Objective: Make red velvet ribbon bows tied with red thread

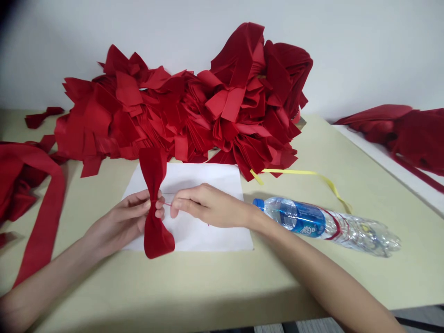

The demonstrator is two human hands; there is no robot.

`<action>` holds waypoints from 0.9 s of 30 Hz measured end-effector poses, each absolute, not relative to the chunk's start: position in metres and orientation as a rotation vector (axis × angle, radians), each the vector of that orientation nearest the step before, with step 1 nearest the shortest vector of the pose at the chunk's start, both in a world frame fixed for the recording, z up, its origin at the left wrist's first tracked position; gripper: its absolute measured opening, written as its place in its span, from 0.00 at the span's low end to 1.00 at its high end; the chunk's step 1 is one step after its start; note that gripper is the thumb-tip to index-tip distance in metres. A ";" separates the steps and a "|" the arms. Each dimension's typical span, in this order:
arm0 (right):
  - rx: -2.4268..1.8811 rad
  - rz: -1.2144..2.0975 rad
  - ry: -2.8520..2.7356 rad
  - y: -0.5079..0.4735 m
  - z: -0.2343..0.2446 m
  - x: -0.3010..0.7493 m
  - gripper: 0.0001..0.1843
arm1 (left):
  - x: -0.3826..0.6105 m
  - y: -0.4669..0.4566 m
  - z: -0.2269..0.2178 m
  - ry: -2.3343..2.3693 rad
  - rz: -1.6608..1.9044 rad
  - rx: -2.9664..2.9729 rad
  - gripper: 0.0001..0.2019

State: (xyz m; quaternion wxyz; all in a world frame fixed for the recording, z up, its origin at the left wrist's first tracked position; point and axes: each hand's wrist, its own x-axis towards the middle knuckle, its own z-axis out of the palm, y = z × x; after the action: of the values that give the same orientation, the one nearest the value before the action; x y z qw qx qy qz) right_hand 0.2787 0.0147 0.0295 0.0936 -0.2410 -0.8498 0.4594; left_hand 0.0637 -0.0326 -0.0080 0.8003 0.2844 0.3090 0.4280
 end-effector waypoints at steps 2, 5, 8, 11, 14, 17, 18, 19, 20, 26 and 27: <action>-0.603 1.663 -2.445 0.016 0.036 0.282 0.19 | 0.063 -0.029 -0.009 0.676 0.958 0.559 0.08; -0.366 1.910 -2.350 0.014 0.044 0.282 0.17 | 0.063 -0.026 -0.013 0.692 0.988 0.510 0.08; -0.285 1.788 -2.137 0.014 0.043 0.281 0.19 | 0.066 -0.028 -0.017 0.704 0.962 0.515 0.08; -0.316 1.662 -1.844 0.016 0.036 0.281 0.22 | 0.072 -0.031 -0.020 0.668 0.912 0.521 0.08; -0.286 1.818 -1.668 0.016 0.030 0.282 0.21 | 0.075 -0.035 -0.019 0.611 0.920 0.509 0.09; -0.441 1.786 -1.877 0.012 0.029 0.280 0.20 | 0.071 -0.036 -0.012 0.556 1.020 0.459 0.09; -0.565 1.653 -1.992 0.010 0.030 0.278 0.19 | 0.069 -0.036 -0.009 0.528 1.057 0.449 0.10; -0.692 1.484 -2.102 0.008 0.029 0.275 0.18 | 0.066 -0.035 -0.006 0.499 1.090 0.448 0.10; -0.794 1.309 -2.204 0.006 0.029 0.273 0.18 | 0.064 -0.035 -0.003 0.471 1.107 0.456 0.10; -0.769 1.198 -2.665 0.007 0.028 0.275 0.18 | 0.061 -0.033 0.000 0.455 1.036 0.471 0.10; -0.651 1.393 -2.620 0.008 0.030 0.277 0.20 | 0.062 -0.033 -0.003 0.467 1.020 0.464 0.09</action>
State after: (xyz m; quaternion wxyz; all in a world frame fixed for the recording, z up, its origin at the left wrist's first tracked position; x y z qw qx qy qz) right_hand 0.2770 0.0083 0.0296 0.0519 -0.2140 -0.8614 0.4578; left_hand 0.0622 -0.0325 -0.0028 0.8213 0.2181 0.2192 0.4794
